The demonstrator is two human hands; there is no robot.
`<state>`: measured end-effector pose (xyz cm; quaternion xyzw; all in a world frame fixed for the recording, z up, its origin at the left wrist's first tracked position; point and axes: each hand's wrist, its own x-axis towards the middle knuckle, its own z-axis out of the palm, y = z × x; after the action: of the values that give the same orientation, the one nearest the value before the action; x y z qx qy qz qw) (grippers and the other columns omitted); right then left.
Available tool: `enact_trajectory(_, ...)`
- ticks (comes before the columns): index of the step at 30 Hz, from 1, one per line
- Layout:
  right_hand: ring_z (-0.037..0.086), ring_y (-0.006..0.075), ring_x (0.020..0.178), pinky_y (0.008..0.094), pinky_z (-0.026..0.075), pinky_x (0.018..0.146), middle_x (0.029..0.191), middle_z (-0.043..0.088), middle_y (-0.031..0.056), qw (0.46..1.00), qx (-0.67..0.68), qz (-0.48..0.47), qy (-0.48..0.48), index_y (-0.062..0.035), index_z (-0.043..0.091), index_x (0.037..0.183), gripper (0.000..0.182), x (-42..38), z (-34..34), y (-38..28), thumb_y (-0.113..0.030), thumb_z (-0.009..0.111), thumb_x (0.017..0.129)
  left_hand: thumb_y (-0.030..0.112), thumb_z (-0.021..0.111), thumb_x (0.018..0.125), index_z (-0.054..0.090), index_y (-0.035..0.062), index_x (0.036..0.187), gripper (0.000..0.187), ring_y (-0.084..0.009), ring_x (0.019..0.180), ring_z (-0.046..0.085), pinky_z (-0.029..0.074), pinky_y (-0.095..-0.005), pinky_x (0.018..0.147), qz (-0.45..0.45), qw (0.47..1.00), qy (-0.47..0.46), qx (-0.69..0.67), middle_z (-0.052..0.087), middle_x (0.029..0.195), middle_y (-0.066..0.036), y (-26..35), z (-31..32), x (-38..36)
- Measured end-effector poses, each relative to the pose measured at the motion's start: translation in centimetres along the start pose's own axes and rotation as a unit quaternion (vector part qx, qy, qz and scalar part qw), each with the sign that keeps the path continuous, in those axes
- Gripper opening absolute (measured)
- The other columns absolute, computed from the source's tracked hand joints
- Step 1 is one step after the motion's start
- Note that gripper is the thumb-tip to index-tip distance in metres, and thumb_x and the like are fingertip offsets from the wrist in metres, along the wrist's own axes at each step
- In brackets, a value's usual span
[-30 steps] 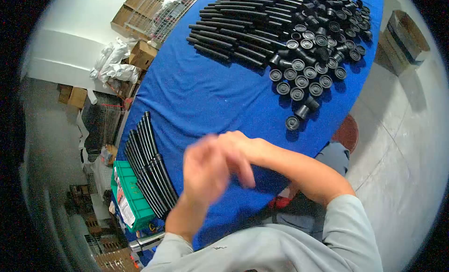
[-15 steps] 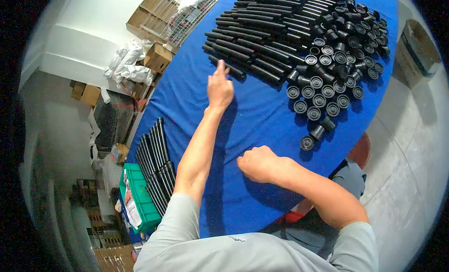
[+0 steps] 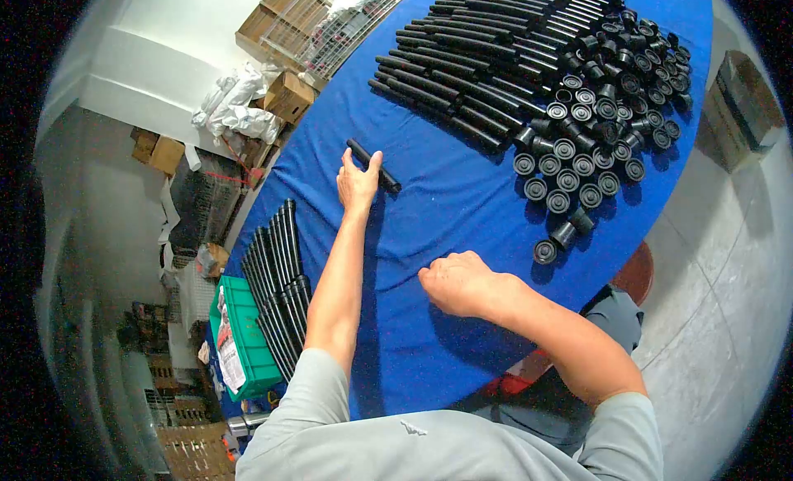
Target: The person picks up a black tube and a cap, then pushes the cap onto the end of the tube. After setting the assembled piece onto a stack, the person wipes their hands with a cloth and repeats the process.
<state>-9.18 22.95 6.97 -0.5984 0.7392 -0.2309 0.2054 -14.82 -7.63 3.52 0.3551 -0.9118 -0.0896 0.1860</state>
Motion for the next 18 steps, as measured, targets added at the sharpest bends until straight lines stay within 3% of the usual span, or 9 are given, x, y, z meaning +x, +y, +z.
enact_trajectory(3,0.074,0.0392,0.089,0.0498,0.06,0.074,0.095,0.073,0.0218,1.0,-0.003,0.003,0.005,0.0005,0.066,0.096,0.018,0.1,0.2,0.2,-0.014,0.061,0.088,0.057,0.068,0.085,0.045,0.0063,0.148,0.084,-0.0425,0.119,0.063,0.049,-0.0513,0.1,-0.037,0.997,-0.069,0.009,0.067,0.122,-0.028,-0.8,-0.2,0.7)
enact_trajectory(4,0.074,0.0391,0.089,0.0499,0.06,0.074,0.095,0.073,0.0217,1.0,-0.004,0.004,0.006,0.0005,0.066,0.096,0.018,0.1,0.3,0.2,-0.014,0.061,0.088,0.049,0.066,0.086,0.044,0.011,0.15,0.078,-0.0429,0.116,0.065,0.05,-0.0525,0.099,-0.025,0.998,-0.057,0.016,0.068,0.122,-0.027,-1.4,0.4,0.9)
enact_trajectory(7,0.074,0.0389,0.089,0.0498,0.06,0.074,0.096,0.073,0.0216,1.0,-0.011,0.001,0.01,0.0004,0.066,0.097,0.017,0.3,0.4,0.1,-0.013,0.061,0.088,0.044,0.063,0.085,0.046,0.0134,0.148,0.072,-0.0449,0.112,0.066,0.05,-0.0534,0.098,-0.084,0.995,-0.049,-0.006,0.069,0.121,-0.025,-0.8,0.3,0.7)
enact_trajectory(9,0.074,0.0389,0.089,0.0497,0.06,0.074,0.097,0.073,0.0217,1.0,-0.012,0.003,-0.002,0.0004,0.066,0.097,0.017,0.6,0.7,-0.1,-0.012,0.061,0.087,0.045,0.056,0.086,0.056,0.0059,0.135,0.062,-0.0507,0.105,0.066,0.05,-0.057,0.094,-0.043,0.997,-0.062,-0.015,0.07,0.11,-0.03,-0.3,1.7,1.7)
enact_trajectory(11,0.074,0.0388,0.089,0.0497,0.06,0.073,0.098,0.073,0.0217,1.0,-0.014,0.002,-0.006,0.0005,0.066,0.099,0.017,1.2,0.7,-0.2,-0.012,0.062,0.087,0.041,0.051,0.092,0.05,0.0023,0.139,0.061,-0.0507,0.099,0.068,0.051,-0.0579,0.092,-0.012,0.998,-0.056,0.0,0.071,0.103,-0.031,3.0,1.9,0.9)
enact_trajectory(14,0.073,0.0386,0.089,0.0496,0.06,0.073,0.099,0.072,0.0215,1.0,-0.021,-0.001,-0.017,0.0007,0.065,0.101,0.018,1.2,0.7,-0.2,-0.011,0.062,0.087,0.037,0.045,0.098,0.058,-0.003,0.123,0.049,-0.0512,0.098,0.068,0.051,-0.0581,0.092,0.016,0.999,-0.016,-0.048,0.07,0.104,-0.032,4.6,3.5,1.3)
enact_trajectory(18,0.073,0.0382,0.09,0.0492,0.06,0.073,0.099,0.072,0.0215,0.999,-0.026,0.005,-0.028,0.0009,0.065,0.103,0.019,1.1,0.3,-0.6,-0.01,0.061,0.087,0.036,0.049,0.098,0.057,-0.0047,0.12,0.047,-0.05,0.1,0.068,0.051,-0.0582,0.092,0.006,0.999,-0.04,-0.035,0.07,0.105,-0.033,6.1,3.0,1.8)
